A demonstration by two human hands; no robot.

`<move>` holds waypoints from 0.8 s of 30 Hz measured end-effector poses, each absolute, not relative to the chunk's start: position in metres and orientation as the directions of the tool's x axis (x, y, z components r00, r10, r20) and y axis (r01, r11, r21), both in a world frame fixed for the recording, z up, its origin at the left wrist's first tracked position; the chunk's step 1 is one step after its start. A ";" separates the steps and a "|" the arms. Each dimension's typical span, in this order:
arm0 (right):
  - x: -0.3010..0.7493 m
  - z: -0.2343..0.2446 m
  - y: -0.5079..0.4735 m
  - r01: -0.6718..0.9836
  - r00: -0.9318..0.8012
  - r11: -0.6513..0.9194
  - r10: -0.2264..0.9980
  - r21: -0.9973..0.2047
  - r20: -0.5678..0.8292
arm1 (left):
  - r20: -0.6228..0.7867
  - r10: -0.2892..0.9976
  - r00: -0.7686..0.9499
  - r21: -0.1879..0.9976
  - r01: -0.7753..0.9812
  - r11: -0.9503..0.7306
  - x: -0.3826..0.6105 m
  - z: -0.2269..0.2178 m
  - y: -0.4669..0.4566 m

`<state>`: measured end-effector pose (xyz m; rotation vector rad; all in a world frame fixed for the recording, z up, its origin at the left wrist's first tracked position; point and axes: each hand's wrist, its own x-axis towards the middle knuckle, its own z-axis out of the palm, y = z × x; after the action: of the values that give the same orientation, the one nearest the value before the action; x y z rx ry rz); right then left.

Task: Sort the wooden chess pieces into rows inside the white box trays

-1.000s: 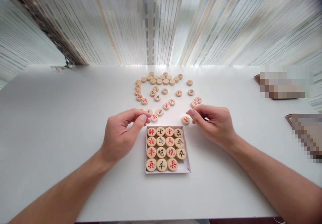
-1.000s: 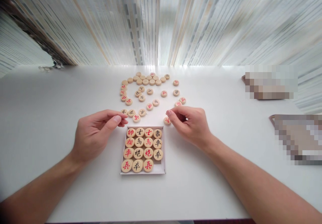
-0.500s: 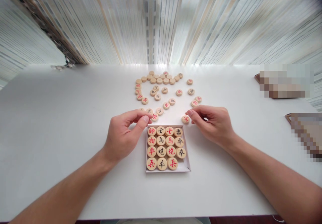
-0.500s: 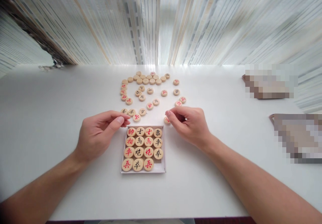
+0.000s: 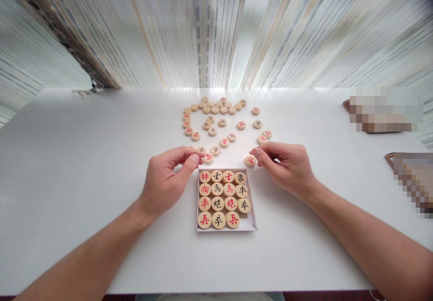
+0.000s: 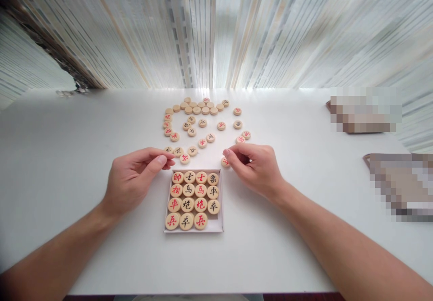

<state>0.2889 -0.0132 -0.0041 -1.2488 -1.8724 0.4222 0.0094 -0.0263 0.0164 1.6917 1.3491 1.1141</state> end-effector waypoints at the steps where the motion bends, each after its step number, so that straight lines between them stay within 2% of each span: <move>1: 0.289 -0.004 -0.013 0.598 -0.164 0.446 0.881 -0.666 0.443 | 0.197 0.976 0.087 0.901 0.377 -0.216 0.009 0.016 -0.026; 24: 0.298 -0.021 -0.003 0.563 -0.046 0.321 0.932 -0.762 0.359 | 0.188 0.979 0.074 0.918 0.340 -0.202 0.005 0.012 -0.020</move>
<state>0.2983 -0.0027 -0.0206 -1.3516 -1.7234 0.5373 0.0048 -0.0195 0.0121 1.6410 1.3332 1.1370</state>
